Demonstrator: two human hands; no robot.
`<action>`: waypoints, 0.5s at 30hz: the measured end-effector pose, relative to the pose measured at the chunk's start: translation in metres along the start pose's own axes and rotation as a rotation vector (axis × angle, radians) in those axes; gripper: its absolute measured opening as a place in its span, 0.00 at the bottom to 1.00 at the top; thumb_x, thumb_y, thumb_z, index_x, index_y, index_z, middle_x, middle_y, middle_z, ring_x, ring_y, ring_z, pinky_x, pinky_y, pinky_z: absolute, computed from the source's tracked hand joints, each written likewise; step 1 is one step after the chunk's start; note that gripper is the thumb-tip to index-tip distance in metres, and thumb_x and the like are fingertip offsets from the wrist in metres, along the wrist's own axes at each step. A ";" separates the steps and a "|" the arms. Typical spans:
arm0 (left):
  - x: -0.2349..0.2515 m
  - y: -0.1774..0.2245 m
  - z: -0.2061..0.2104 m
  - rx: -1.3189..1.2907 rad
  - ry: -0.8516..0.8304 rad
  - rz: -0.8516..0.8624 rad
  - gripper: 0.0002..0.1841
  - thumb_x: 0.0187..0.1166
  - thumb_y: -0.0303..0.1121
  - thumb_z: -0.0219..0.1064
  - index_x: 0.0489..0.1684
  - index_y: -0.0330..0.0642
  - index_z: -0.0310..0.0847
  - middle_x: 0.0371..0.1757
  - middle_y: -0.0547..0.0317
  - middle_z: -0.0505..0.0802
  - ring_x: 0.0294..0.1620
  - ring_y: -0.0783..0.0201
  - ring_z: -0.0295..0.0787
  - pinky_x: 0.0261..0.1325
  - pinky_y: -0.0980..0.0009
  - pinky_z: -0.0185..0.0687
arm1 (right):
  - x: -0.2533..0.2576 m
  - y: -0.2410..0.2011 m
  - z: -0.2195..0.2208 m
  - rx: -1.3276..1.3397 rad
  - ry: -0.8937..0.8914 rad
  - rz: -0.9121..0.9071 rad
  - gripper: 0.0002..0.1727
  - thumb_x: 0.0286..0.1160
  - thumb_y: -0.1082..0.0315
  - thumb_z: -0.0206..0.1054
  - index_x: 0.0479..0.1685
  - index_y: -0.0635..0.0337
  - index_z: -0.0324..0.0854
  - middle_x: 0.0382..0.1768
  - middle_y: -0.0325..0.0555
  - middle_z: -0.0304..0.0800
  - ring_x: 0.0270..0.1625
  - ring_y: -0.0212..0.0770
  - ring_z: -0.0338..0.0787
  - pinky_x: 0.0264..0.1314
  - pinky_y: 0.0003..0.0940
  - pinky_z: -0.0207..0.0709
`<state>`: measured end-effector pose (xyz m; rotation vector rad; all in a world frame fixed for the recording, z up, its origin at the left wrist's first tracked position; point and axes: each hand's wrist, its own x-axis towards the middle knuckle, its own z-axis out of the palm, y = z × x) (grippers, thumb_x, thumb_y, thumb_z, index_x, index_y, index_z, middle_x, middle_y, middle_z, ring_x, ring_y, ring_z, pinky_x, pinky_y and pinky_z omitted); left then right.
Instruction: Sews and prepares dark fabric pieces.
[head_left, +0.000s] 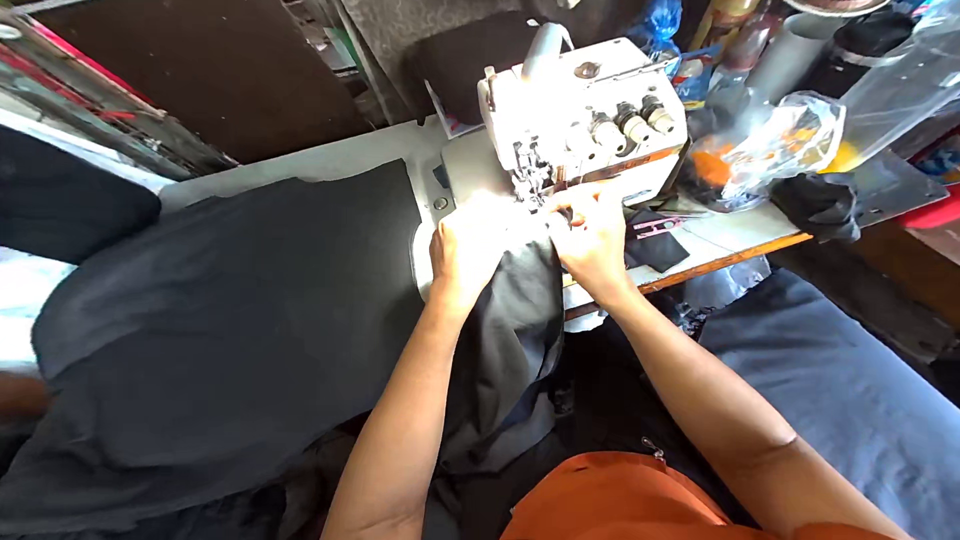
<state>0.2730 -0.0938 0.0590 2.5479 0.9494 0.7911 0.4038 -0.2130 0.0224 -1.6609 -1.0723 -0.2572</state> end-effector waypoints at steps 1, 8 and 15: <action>0.002 -0.001 0.000 0.009 -0.006 0.014 0.09 0.80 0.34 0.69 0.50 0.42 0.90 0.45 0.46 0.95 0.47 0.45 0.94 0.50 0.40 0.84 | 0.001 0.003 0.003 -0.020 -0.011 -0.017 0.10 0.68 0.64 0.72 0.46 0.54 0.93 0.50 0.52 0.82 0.48 0.44 0.84 0.41 0.36 0.80; 0.014 -0.014 0.000 -0.047 0.010 0.091 0.08 0.80 0.32 0.67 0.47 0.45 0.92 0.46 0.54 0.96 0.49 0.54 0.94 0.54 0.46 0.84 | 0.007 0.009 0.008 -0.046 -0.067 0.133 0.24 0.66 0.57 0.75 0.61 0.57 0.86 0.58 0.59 0.83 0.53 0.52 0.87 0.47 0.48 0.83; -0.033 -0.040 0.000 -0.142 0.221 0.105 0.20 0.81 0.35 0.69 0.69 0.39 0.82 0.63 0.43 0.87 0.61 0.54 0.86 0.64 0.59 0.83 | -0.051 0.003 -0.004 0.526 -0.310 0.547 0.18 0.74 0.62 0.74 0.55 0.63 0.78 0.32 0.46 0.84 0.31 0.37 0.84 0.37 0.39 0.82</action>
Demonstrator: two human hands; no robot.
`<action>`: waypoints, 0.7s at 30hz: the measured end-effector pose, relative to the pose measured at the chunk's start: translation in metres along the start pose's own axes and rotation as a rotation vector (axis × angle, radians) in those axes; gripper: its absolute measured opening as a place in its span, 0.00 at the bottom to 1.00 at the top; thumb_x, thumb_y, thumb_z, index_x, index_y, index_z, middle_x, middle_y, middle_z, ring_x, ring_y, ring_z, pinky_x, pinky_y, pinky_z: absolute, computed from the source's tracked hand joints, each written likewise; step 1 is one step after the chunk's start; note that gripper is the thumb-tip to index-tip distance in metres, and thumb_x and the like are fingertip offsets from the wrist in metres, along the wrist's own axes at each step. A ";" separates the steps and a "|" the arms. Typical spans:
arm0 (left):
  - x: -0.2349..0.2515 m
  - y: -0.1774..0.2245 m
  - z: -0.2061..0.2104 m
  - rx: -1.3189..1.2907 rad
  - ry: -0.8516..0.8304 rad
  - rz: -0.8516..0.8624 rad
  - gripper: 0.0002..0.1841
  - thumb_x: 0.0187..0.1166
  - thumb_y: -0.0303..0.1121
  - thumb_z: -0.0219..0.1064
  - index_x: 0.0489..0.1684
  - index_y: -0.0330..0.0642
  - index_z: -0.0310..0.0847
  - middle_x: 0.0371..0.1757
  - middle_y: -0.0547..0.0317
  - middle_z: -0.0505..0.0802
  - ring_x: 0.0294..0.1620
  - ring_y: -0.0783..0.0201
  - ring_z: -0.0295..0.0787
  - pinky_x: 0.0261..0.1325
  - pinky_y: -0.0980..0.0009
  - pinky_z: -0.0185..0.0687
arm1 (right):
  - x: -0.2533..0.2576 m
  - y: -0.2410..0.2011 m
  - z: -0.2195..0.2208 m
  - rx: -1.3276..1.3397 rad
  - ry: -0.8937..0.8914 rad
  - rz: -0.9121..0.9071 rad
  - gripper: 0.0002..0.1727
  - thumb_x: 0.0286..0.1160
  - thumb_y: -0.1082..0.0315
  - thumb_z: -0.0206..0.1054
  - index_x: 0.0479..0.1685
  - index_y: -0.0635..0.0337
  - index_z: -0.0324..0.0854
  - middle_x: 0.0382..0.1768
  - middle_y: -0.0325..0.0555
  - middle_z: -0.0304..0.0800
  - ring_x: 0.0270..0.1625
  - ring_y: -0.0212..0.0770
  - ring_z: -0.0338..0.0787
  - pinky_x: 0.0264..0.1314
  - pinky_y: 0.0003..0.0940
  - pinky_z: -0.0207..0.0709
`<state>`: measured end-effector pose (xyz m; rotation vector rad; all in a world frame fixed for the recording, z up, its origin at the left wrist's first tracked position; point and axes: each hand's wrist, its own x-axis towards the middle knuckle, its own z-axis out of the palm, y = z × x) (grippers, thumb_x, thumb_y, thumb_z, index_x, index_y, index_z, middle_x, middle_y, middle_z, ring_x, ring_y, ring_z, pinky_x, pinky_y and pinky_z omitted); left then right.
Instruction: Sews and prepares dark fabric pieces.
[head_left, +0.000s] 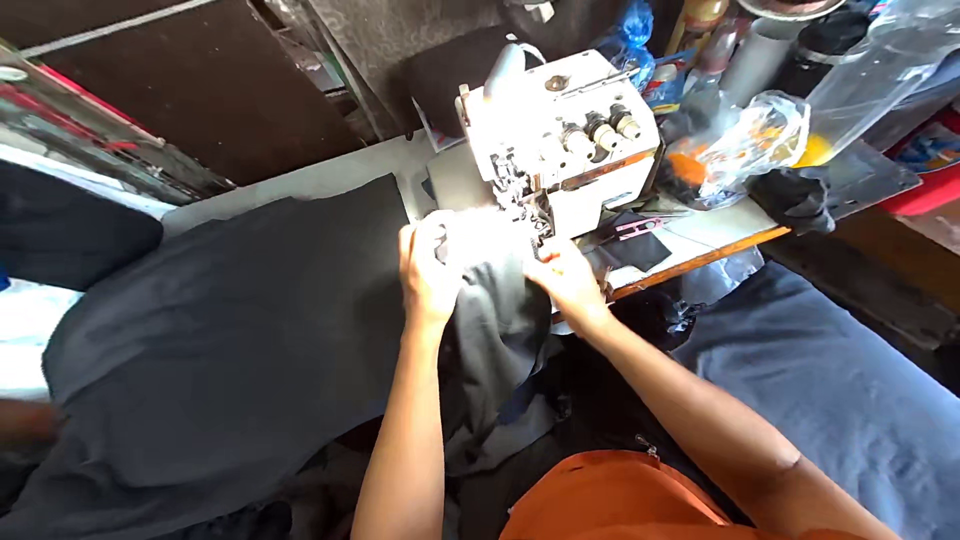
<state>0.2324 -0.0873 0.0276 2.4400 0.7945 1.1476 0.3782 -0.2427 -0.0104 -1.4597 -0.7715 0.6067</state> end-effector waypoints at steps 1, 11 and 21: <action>-0.021 -0.007 -0.006 -0.003 0.070 -0.043 0.21 0.83 0.37 0.68 0.72 0.37 0.80 0.65 0.40 0.86 0.62 0.53 0.85 0.63 0.59 0.83 | -0.018 0.012 -0.001 0.052 -0.085 0.084 0.18 0.74 0.62 0.73 0.55 0.64 0.79 0.35 0.47 0.87 0.36 0.37 0.87 0.44 0.38 0.85; -0.283 -0.039 -0.034 -0.074 0.062 -0.753 0.44 0.70 0.43 0.74 0.81 0.20 0.60 0.79 0.20 0.69 0.80 0.34 0.67 0.74 0.44 0.71 | -0.110 0.109 -0.021 0.018 -0.152 0.336 0.11 0.84 0.70 0.60 0.46 0.64 0.88 0.39 0.42 0.91 0.41 0.30 0.90 0.50 0.30 0.87; -0.222 -0.052 -0.074 -0.449 -0.312 -0.776 0.19 0.68 0.24 0.59 0.58 0.33 0.82 0.53 0.60 0.93 0.55 0.74 0.89 0.63 0.70 0.86 | -0.117 0.110 -0.029 -0.005 -0.252 0.215 0.06 0.75 0.68 0.72 0.34 0.61 0.88 0.32 0.36 0.90 0.36 0.24 0.86 0.44 0.23 0.81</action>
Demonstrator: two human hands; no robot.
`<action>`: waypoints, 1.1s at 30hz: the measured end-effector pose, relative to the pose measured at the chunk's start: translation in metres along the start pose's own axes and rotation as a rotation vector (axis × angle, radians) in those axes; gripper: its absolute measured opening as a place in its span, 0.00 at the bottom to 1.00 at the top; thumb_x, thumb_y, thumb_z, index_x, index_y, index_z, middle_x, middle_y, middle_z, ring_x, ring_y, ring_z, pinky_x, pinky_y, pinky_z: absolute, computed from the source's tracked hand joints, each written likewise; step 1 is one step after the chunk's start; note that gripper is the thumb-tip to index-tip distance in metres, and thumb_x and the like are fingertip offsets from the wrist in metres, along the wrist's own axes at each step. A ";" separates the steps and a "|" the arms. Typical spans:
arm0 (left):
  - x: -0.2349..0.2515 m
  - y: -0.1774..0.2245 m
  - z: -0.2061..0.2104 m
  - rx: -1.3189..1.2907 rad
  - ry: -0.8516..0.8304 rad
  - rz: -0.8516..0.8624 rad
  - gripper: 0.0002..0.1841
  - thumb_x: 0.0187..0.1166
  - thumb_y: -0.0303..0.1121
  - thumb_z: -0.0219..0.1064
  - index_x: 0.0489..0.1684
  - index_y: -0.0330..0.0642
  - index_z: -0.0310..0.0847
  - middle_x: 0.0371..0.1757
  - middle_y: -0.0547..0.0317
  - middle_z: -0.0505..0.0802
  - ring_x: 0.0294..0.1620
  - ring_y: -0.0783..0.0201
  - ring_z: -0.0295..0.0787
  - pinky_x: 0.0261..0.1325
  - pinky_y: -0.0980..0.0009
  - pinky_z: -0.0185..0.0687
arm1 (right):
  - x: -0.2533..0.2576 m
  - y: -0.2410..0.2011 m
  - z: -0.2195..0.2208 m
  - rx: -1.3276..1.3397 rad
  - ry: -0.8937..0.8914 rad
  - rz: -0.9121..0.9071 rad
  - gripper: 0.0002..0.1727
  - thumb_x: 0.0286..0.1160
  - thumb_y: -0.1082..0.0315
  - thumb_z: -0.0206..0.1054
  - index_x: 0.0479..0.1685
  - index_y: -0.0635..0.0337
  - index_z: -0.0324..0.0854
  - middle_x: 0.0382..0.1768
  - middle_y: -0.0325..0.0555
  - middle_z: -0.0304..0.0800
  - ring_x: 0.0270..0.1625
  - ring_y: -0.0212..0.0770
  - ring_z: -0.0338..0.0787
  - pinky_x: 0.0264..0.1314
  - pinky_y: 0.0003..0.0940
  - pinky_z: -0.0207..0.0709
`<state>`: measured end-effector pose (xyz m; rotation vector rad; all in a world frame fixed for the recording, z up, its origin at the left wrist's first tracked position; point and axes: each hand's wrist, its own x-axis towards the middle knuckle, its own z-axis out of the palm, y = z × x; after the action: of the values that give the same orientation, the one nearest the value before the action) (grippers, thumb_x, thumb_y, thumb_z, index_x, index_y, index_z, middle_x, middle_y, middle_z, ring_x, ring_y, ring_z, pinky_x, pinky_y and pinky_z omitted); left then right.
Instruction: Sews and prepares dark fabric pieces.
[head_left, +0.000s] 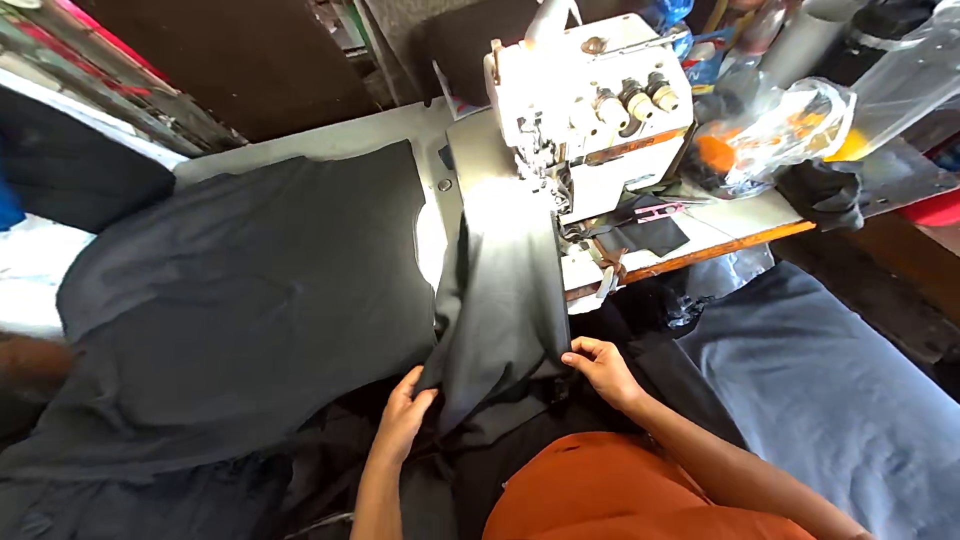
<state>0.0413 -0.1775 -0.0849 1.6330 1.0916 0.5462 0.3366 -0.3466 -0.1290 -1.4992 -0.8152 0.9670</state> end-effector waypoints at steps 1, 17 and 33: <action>-0.004 0.006 -0.005 -0.055 0.053 0.009 0.19 0.68 0.25 0.59 0.58 0.33 0.81 0.52 0.63 0.93 0.53 0.77 0.89 0.61 0.73 0.86 | 0.002 -0.008 -0.001 -0.025 0.012 -0.018 0.06 0.75 0.68 0.71 0.34 0.61 0.89 0.32 0.36 0.90 0.36 0.24 0.86 0.44 0.23 0.80; 0.118 0.149 -0.154 -0.120 0.678 0.474 0.19 0.84 0.34 0.66 0.71 0.46 0.72 0.62 0.66 0.86 0.62 0.71 0.86 0.68 0.67 0.82 | 0.091 -0.125 -0.013 -0.078 0.169 -0.179 0.08 0.78 0.66 0.71 0.35 0.61 0.88 0.29 0.42 0.88 0.33 0.34 0.86 0.40 0.36 0.81; -0.016 -0.004 0.063 -0.459 0.252 0.004 0.38 0.64 0.33 0.76 0.73 0.30 0.60 0.61 0.60 0.87 0.62 0.74 0.86 0.68 0.72 0.84 | -0.002 0.001 -0.018 -0.126 -0.057 -0.035 0.11 0.80 0.64 0.68 0.44 0.62 0.90 0.40 0.39 0.93 0.43 0.23 0.88 0.52 0.24 0.82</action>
<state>0.0817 -0.2228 -0.1079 1.1862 1.0481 0.9489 0.3527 -0.3561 -0.1293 -1.5656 -0.9556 0.9510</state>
